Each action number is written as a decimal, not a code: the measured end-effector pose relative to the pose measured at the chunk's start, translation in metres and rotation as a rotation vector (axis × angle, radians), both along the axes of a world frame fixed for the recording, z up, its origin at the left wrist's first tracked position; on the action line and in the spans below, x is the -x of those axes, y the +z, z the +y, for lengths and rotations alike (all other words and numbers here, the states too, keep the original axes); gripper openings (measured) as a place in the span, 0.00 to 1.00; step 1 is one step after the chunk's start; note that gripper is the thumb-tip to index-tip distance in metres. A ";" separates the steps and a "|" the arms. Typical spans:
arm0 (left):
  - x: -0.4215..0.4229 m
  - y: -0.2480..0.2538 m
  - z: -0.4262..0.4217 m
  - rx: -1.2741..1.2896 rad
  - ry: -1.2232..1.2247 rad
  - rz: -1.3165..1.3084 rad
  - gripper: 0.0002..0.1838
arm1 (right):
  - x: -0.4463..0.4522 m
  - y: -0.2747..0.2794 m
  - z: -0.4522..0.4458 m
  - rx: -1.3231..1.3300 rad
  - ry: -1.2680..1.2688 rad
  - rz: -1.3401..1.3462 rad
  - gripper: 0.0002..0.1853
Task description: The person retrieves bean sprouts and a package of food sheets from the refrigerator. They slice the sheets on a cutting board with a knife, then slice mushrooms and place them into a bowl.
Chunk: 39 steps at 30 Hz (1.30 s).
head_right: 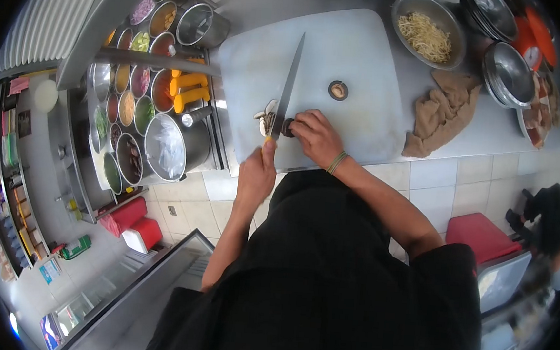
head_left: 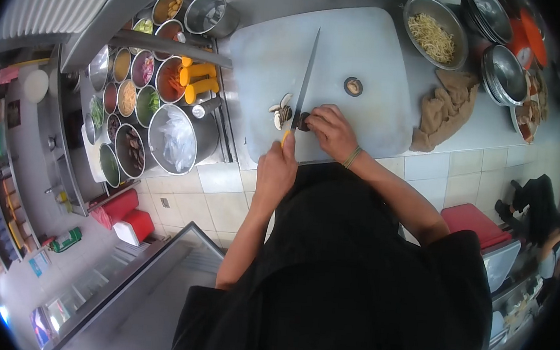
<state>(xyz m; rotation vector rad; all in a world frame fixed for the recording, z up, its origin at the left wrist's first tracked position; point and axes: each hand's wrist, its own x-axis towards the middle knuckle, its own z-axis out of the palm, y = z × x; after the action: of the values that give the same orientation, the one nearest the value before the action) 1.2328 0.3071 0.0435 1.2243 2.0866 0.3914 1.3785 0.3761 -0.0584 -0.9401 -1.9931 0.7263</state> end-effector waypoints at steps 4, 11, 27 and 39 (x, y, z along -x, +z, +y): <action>-0.007 -0.026 -0.037 0.066 0.010 0.078 0.28 | -0.001 -0.004 -0.001 0.022 0.007 0.027 0.10; -0.008 -0.007 0.024 -0.051 -0.020 0.003 0.28 | 0.002 -0.004 0.000 0.004 -0.006 0.031 0.10; -0.011 -0.006 -0.004 0.007 -0.026 0.034 0.29 | 0.000 -0.005 -0.001 -0.021 -0.007 0.028 0.09; -0.016 -0.006 0.021 0.058 -0.015 0.047 0.32 | -0.006 -0.002 -0.002 -0.033 -0.001 0.060 0.10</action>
<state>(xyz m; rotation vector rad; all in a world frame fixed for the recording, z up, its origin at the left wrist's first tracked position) 1.2490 0.3277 0.0375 1.2256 2.1121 0.2955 1.3845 0.3745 -0.0600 -0.8900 -1.9465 0.7114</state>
